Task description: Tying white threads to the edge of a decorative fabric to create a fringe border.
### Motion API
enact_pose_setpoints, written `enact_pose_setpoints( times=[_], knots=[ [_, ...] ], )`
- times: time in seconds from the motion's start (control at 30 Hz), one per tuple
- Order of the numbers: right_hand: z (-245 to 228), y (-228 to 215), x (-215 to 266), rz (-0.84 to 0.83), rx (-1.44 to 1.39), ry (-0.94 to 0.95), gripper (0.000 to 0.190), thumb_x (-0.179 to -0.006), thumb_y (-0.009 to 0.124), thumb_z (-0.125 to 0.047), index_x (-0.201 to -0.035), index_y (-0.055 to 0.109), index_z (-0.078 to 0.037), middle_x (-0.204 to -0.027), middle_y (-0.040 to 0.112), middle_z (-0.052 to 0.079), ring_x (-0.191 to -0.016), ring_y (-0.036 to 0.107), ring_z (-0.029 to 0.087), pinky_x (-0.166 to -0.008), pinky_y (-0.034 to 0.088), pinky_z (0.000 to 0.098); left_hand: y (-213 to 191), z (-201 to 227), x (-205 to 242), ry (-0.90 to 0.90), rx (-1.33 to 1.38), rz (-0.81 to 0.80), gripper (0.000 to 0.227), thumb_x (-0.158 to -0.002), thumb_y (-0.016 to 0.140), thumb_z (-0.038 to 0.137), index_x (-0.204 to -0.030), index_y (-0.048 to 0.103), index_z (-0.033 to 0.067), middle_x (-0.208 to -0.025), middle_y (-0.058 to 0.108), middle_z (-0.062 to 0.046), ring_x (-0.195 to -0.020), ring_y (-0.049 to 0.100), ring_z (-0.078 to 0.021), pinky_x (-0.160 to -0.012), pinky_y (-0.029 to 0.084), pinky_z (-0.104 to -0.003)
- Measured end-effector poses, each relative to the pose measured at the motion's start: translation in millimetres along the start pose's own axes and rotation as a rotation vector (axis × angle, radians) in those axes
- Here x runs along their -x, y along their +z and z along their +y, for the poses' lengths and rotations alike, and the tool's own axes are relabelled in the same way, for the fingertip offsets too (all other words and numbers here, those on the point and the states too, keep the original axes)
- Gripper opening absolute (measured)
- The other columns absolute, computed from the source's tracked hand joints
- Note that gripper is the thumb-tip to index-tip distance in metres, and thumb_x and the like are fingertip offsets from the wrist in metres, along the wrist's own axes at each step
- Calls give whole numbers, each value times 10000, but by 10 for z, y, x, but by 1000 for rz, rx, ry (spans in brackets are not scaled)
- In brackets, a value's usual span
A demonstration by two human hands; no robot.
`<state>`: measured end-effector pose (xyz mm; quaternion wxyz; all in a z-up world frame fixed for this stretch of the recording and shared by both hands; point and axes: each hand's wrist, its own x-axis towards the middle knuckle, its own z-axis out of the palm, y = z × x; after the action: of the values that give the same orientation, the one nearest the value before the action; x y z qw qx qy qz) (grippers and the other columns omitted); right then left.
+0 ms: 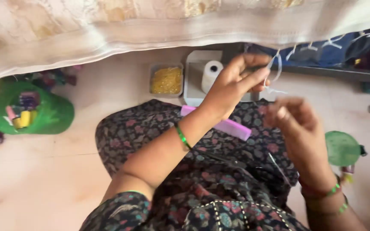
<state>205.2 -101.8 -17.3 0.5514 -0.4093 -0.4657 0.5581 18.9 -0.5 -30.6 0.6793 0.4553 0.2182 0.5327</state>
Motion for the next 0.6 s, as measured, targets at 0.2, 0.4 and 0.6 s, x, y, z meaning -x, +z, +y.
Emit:
enact_pose_setpoints(
  times=[0.2, 0.4, 0.6],
  knots=[
    [1296, -831, 995, -322, 1034, 149, 124, -865, 721, -165, -956, 742, -83, -933, 728, 123, -906, 696, 306, -814, 565, 381, -16, 89, -245, -98, -141, 30, 450, -896, 804, 380, -1239, 680, 116, -1019, 707, 51, -687, 508, -10, -539, 357, -171],
    [696, -612, 1430, -305, 1083, 165, 399, -849, 717, -147, -1226, 633, -50, -1091, 671, 204, -983, 655, 398, -843, 541, 446, -29, 31, -384, -44, -53, 75, 214, -953, 769, 250, -1085, 738, 85, -873, 698, 65, -633, 517, -20, -521, 364, -191],
    [863, -1315, 1723, -381, 1158, 498, 418, -781, 747, -80, -1189, 654, -64, -1059, 724, 157, -944, 700, 311, -811, 568, 389, -85, -226, -380, 5, -123, 123, 129, -977, 731, 179, -1032, 694, 67, -832, 652, 43, -668, 558, -36, -564, 425, -197]
  ],
)
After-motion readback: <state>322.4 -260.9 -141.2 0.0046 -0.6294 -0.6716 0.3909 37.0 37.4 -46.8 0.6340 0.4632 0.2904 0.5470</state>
